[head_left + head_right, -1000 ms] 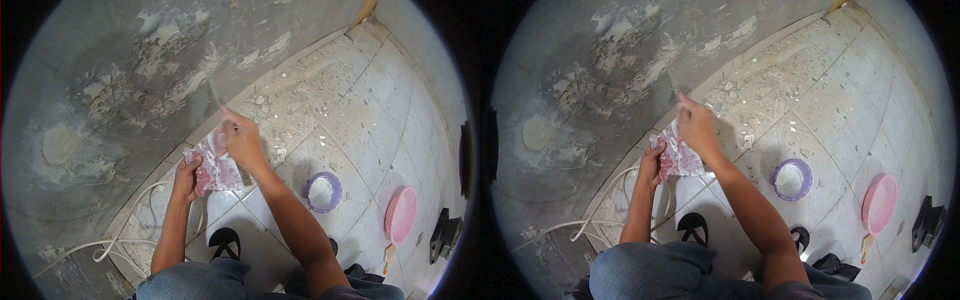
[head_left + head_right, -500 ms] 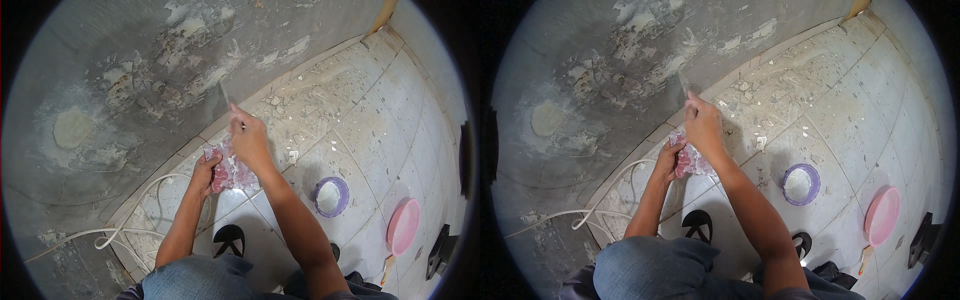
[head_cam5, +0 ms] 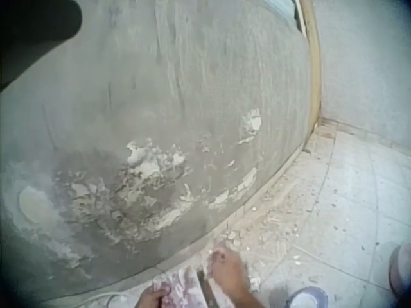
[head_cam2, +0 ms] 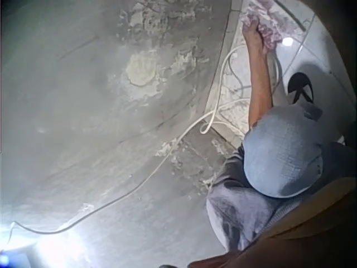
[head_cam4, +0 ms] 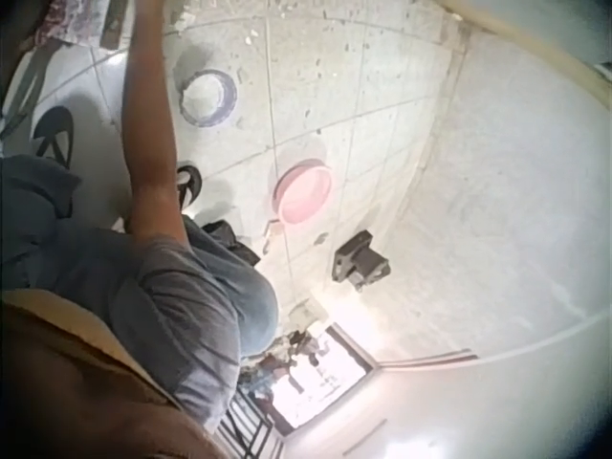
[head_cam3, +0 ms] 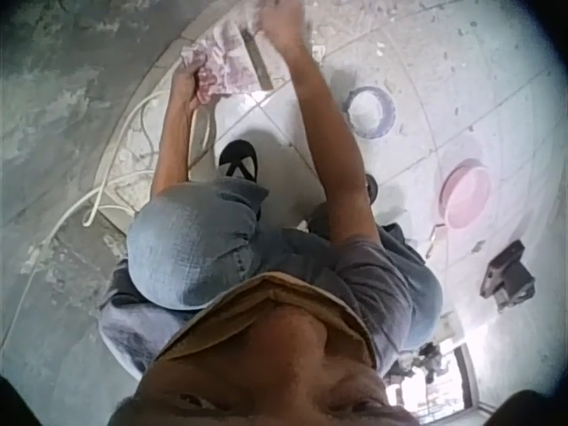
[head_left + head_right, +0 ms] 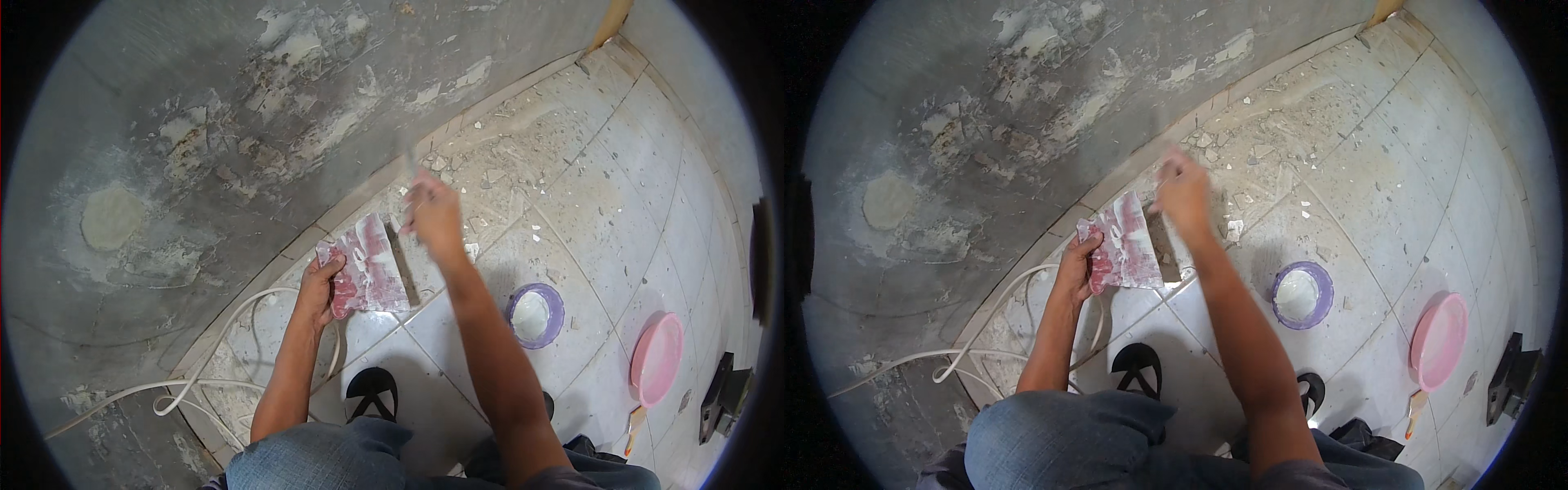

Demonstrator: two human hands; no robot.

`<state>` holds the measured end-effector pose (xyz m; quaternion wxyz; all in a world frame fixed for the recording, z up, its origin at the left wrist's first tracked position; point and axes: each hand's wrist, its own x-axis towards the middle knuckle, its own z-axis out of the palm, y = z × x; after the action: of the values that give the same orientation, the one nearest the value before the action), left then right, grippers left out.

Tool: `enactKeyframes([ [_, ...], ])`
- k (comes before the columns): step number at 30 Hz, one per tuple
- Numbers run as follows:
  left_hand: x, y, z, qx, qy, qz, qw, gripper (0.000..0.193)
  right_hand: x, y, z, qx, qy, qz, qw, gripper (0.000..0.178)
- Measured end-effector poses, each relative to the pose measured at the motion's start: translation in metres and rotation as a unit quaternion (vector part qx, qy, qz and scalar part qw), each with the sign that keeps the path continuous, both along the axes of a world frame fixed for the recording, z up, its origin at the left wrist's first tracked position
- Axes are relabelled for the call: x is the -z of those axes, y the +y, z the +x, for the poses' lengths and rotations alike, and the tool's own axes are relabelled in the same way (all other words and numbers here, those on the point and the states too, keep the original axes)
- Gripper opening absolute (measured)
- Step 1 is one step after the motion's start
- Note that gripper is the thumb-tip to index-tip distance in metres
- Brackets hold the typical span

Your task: Apply putty to patch holes and imperfections in a concrete wall.

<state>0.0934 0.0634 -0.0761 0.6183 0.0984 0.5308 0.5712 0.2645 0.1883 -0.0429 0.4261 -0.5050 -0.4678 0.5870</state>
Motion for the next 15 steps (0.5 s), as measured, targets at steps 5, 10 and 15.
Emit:
enactKeyframes([
  [5, 0.003, -0.002, -0.006, 0.005, -0.006, 0.012, 1.000, 0.011, 0.006, 0.062, 0.009, 0.114, 0.036, -0.005, 0.993, 0.035],
  [10, 0.001, 0.001, 0.003, 0.001, -0.005, 0.011, 1.000, 0.010, 0.004, 0.070, 0.006, 0.057, -0.048, 0.036, 0.997, 0.034],
  [15, 0.013, -0.004, -0.026, 0.021, -0.004, 0.029, 0.999, 0.012, -0.004, -0.012, -0.016, -0.154, 0.072, 0.020, 0.985, 0.027],
])
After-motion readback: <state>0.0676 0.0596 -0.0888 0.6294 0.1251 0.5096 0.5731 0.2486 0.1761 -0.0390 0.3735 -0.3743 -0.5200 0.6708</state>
